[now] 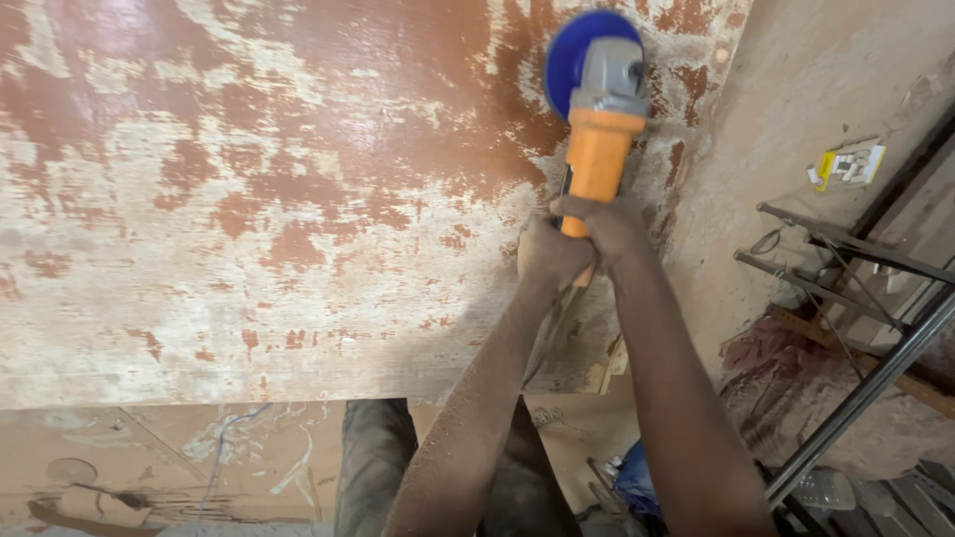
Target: The person uses a handheld electric sander with a blue pad to sand a large, reddish-brown wooden surface. The person moves the sander in circular and sweeping motions across the board, removing the top layer to reveal a lighter, unfinished wood surface underneath.
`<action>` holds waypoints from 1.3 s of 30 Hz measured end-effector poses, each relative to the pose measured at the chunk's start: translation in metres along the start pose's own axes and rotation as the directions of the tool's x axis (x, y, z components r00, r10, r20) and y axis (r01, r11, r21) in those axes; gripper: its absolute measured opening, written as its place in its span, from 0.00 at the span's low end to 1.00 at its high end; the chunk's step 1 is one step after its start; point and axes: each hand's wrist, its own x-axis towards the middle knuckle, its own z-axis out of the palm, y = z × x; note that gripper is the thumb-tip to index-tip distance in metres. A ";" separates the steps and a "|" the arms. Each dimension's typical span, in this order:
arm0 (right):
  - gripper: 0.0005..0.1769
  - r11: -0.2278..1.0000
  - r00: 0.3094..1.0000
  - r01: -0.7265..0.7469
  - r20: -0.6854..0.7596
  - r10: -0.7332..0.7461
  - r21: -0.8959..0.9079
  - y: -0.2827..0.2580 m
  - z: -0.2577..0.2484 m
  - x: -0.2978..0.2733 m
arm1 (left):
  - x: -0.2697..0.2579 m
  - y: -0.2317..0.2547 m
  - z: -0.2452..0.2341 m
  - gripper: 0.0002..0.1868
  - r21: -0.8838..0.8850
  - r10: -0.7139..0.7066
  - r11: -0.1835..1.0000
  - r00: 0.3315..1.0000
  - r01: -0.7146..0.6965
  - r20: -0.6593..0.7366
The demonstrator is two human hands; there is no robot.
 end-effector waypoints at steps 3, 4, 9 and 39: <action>0.18 0.999 0.999 -0.022 -0.049 0.019 -0.050 0.022 -0.001 -0.019 | -0.014 -0.011 -0.014 0.24 0.052 -0.019 0.999 0.985 0.010 0.170; 0.18 0.999 0.997 -0.050 -0.063 0.049 -0.012 0.030 -0.002 -0.028 | -0.022 -0.016 -0.015 0.28 0.057 -0.037 0.998 0.983 0.027 0.180; 0.35 0.985 0.985 0.163 0.052 -0.166 0.056 0.033 0.024 -0.049 | -0.040 -0.037 -0.021 0.26 -0.105 -0.164 0.976 0.960 0.191 0.227; 0.27 0.988 0.985 -0.126 -0.127 0.114 -0.085 0.091 0.133 -0.102 | -0.035 -0.148 -0.098 0.23 0.077 -0.219 0.975 0.946 0.207 0.237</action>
